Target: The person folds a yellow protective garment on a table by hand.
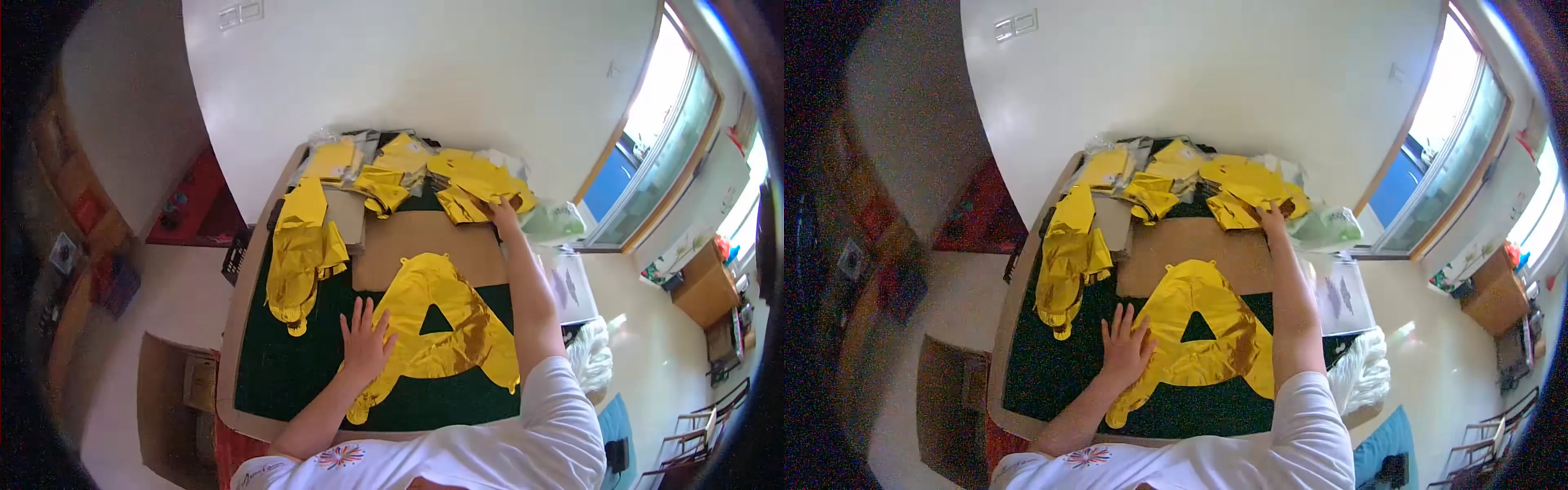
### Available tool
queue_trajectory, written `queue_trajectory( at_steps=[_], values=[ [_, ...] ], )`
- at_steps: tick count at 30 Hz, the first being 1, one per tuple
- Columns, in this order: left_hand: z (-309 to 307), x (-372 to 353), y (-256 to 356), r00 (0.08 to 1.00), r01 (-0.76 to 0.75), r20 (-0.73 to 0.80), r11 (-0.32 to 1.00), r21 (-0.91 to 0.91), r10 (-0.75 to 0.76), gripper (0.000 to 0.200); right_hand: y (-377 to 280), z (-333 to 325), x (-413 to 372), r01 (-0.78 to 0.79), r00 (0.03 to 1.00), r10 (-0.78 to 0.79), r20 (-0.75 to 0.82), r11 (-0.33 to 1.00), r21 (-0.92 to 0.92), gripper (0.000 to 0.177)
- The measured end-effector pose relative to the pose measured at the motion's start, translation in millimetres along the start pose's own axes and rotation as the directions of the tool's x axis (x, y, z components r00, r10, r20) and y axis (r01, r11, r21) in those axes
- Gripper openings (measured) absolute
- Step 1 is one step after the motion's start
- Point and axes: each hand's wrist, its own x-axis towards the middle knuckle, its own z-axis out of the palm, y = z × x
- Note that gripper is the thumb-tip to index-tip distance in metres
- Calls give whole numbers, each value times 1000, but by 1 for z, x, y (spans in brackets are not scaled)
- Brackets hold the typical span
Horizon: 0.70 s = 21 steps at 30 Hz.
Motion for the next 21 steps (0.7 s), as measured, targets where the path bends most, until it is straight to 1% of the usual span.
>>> queue_trajectory(
  at_steps=[2,3,4,6,8,9,10,11,12,13,14,15,16,17,18,19,20,21],
  values=[
    [1,1,-2,1000,5,4,1000,-2,-5,50,-90,-16,-41,-60,993,59,-104,998,-8,42],
    [1,1,-1,1000,1,16,1000,-3,-1,50,-145,-25,-67,-90,984,88,-155,996,-7,31],
    [1,1,-1,1000,2,19,1000,-8,-1,50,-101,-27,-23,-13,1000,21,-11,880,475,33],
    [0,-1,1,999,-24,-24,999,-37,23,47,-172,-47,-43,84,992,-20,-125,843,531,30],
    [0,-1,2,999,-34,-44,998,-52,32,46,-205,-79,-44,159,986,-168,-14,902,402,38],
    [-1,-1,2,997,-43,-66,997,-59,39,45,-236,-88,-68,156,986,-165,-13,905,397,38],
    [0,-1,0,997,-43,-66,997,-65,39,45,-278,-91,-106,258,966,-245,-83,927,271,33],
    [1,0,-3,996,-50,-76,982,-184,37,45,-306,-86,-140,348,933,-330,-140,928,135,29],
    [2,1,-4,996,-57,-84,952,-302,33,44,-315,-78,-164,491,870,-477,-124,859,145,25],
    [0,1,-4,996,-55,-83,950,-309,31,44,-321,-70,-190,620,785,-611,-107,768,160,21],
    [-2,4,-4,997,66,21,682,-729,-75,45,-328,-68,-229,519,845,-527,90,849,96,22],
    [-5,6,-3,979,188,164,236,-953,-120,46,-359,-67,-284,620,763,-544,349,768,-160,28],
    [-15,11,0,940,299,301,-38,-953,-159,48,-358,-54,-314,525,683,-436,585,851,21,29],
    [-28,15,4,881,382,444,-310,-871,-161,50,-343,-33,-334,799,404,-630,663,596,80,30],
    [-33,12,6,883,378,468,-564,-734,-19,53,-334,-14,-361,843,282,-638,717,521,132,26],
    [-25,11,5,897,379,434,-647,-662,82,56,-325,6,-388,872,156,-634,757,448,196,23],
    [-15,10,4,908,383,381,-720,-578,177,60,-315,20,-406,827,177,-606,775,519,217,23],
    [-13,7,6,871,404,476,-727,-555,120,53,-305,33,-423,776,199,-577,792,587,232,23]
  ],
)
